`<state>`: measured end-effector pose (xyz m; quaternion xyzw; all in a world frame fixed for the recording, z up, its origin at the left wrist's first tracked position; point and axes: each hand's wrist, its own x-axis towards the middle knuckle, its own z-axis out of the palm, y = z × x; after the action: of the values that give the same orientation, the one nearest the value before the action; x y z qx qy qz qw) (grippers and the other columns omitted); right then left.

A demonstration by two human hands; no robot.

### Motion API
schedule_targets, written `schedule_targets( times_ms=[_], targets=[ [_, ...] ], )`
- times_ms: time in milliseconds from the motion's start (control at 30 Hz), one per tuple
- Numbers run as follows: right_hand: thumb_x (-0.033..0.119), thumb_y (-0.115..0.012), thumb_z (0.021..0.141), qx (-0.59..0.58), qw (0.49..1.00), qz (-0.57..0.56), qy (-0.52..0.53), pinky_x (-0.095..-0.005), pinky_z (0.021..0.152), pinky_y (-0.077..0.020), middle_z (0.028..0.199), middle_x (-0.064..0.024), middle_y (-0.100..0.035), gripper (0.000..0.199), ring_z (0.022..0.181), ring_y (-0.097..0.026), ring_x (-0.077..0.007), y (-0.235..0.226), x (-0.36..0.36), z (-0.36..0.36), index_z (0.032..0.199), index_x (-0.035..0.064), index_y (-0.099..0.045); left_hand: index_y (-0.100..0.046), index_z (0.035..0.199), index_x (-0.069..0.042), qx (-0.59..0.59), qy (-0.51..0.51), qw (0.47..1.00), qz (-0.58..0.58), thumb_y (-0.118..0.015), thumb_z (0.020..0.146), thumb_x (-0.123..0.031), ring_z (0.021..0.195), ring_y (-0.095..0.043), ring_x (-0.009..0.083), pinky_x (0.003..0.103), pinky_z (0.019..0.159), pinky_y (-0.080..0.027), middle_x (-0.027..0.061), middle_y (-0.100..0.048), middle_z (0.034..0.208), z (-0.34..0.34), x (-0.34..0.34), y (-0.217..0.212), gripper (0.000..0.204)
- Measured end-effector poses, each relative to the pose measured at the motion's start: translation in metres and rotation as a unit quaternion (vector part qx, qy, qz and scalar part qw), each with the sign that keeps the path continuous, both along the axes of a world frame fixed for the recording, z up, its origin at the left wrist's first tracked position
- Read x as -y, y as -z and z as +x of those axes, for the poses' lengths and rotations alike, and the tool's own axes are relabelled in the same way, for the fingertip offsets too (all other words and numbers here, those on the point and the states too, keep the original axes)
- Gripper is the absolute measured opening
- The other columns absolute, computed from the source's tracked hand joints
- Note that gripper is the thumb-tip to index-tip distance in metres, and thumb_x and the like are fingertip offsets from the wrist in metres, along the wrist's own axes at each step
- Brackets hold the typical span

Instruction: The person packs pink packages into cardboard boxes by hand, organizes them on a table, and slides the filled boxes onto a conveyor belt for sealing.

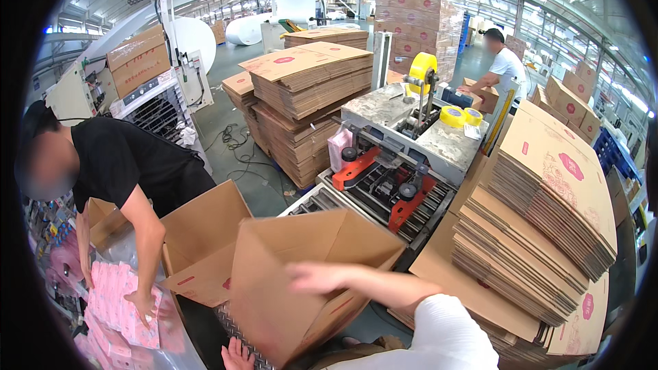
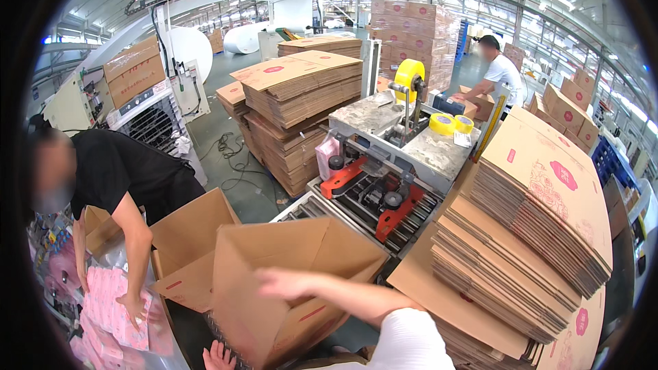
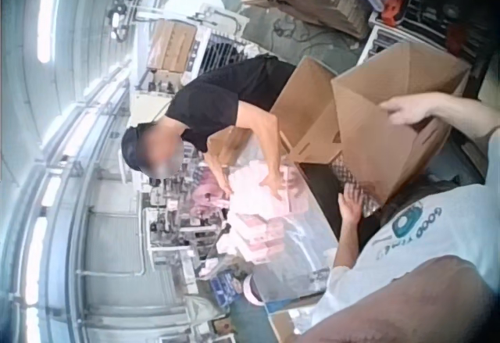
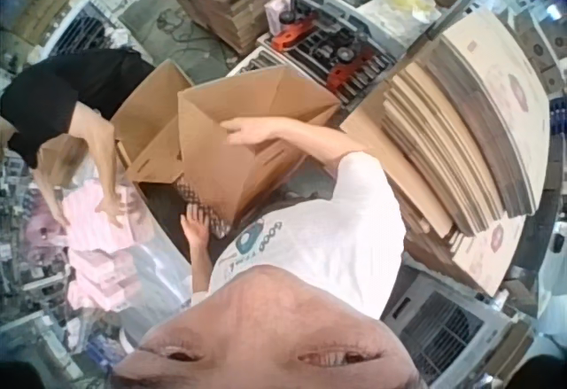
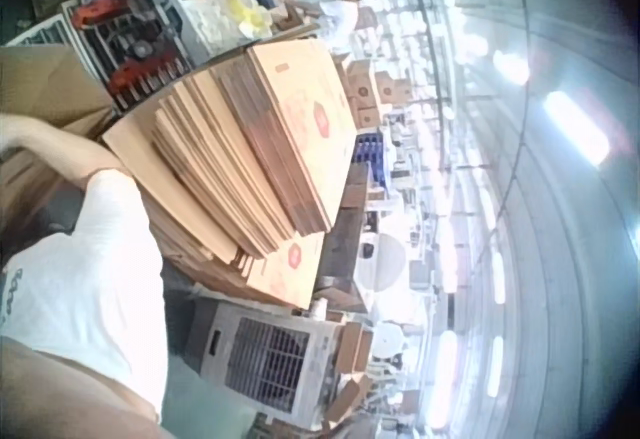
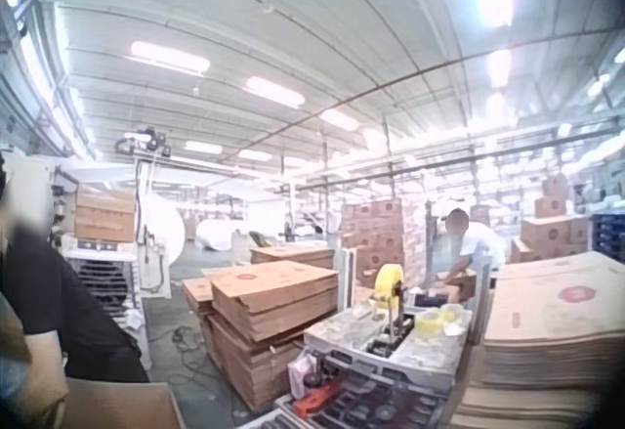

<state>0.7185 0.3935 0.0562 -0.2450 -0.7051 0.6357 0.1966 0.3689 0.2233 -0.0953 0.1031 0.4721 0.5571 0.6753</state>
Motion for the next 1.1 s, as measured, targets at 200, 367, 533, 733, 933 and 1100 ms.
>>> schedule_targets(
  times_ms=[200, 367, 533, 733, 933, 1100],
  targets=[
    [0.049, -0.062, 0.079, 0.153, 0.938, 0.245, -0.193, -0.0463, 0.107, -0.0225, 0.147, -0.0201, -0.021, 0.087, 0.137, -0.018, -0.0309, 0.034, 0.065, -0.076, 0.143, 0.0064, -0.022, -0.026, 0.141, -0.002, -0.299, 0.095, 0.949, -0.03, -0.041, 0.093, -0.053, 0.128, -0.036, 0.025, 0.037, 0.1, -0.038, 0.0154, -0.039, 0.138, -0.003, 0.02, -0.025, 0.071],
    [0.042, -0.068, 0.072, 0.459, 0.726, 0.39, 0.332, -0.0524, 0.094, -0.0344, 0.138, -0.016, -0.034, 0.082, 0.127, -0.032, -0.0324, 0.043, 0.024, 0.014, 0.135, 0.0039, -0.03, -0.047, 0.128, -0.001, -0.462, 0.156, 0.87, -0.067, -0.05, 0.089, -0.026, 0.106, -0.055, 0.0311, 0.036, 0.086, -0.046, 0.0198, -0.057, 0.117, -0.032, 0.05, -0.004, 0.046],
    [0.021, -0.05, 0.085, 0.49, 0.809, 0.185, 0.267, -0.0477, 0.074, -0.0498, 0.087, -0.0204, -0.066, 0.051, 0.082, -0.064, -0.0385, 0.139, 0.007, 0.059, 0.132, 0.0068, -0.038, -0.053, 0.122, -0.004, -0.649, 0.248, 0.712, -0.104, -0.054, 0.085, -0.031, 0.1, -0.059, 0.0333, 0.039, 0.081, -0.046, 0.0207, -0.061, 0.112, 0.029, 0.017, -0.029, 0.046],
    [0.023, -0.047, 0.083, 0.523, 0.778, 0.184, 0.295, -0.0488, 0.074, -0.0507, 0.092, -0.0195, -0.065, 0.033, 0.086, -0.063, -0.0376, 0.104, -0.012, 0.06, 0.114, 0.0137, -0.055, -0.055, 0.118, -0.001, -0.398, 0.092, 0.912, -0.038, -0.051, 0.083, -0.009, 0.098, -0.059, 0.0243, 0.033, 0.084, -0.046, 0.0143, -0.063, 0.105, -0.006, 0.06, -0.007, 0.036],
    [0.025, -0.055, 0.078, 0.425, 0.818, 0.102, 0.373, -0.042, 0.086, -0.0461, 0.104, -0.0193, -0.063, 0.036, 0.101, -0.058, -0.0359, 0.159, -0.025, 0.12, 0.112, 0.0149, -0.062, -0.054, 0.121, -0.002, -0.143, 0.095, 0.98, -0.1, -0.06, 0.086, -0.013, 0.101, -0.06, 0.021, 0.037, 0.088, -0.047, 0.0097, -0.062, 0.113, -0.051, 0.077, 0.053, 0.037],
    [0.006, -0.053, 0.082, 0.286, 0.897, -0.002, 0.338, -0.0309, 0.073, -0.0486, 0.096, -0.0114, -0.068, 0.03, 0.086, -0.064, -0.0197, 0.187, -0.035, 0.108, 0.11, 0.0007, -0.062, -0.043, 0.13, 0.001, -0.261, -0.023, 0.904, -0.337, -0.06, 0.085, -0.04, 0.11, -0.055, 0.0325, 0.043, 0.091, -0.047, 0.0192, -0.053, 0.125, -0.05, 0.106, 0.099, 0.064]
  ],
)
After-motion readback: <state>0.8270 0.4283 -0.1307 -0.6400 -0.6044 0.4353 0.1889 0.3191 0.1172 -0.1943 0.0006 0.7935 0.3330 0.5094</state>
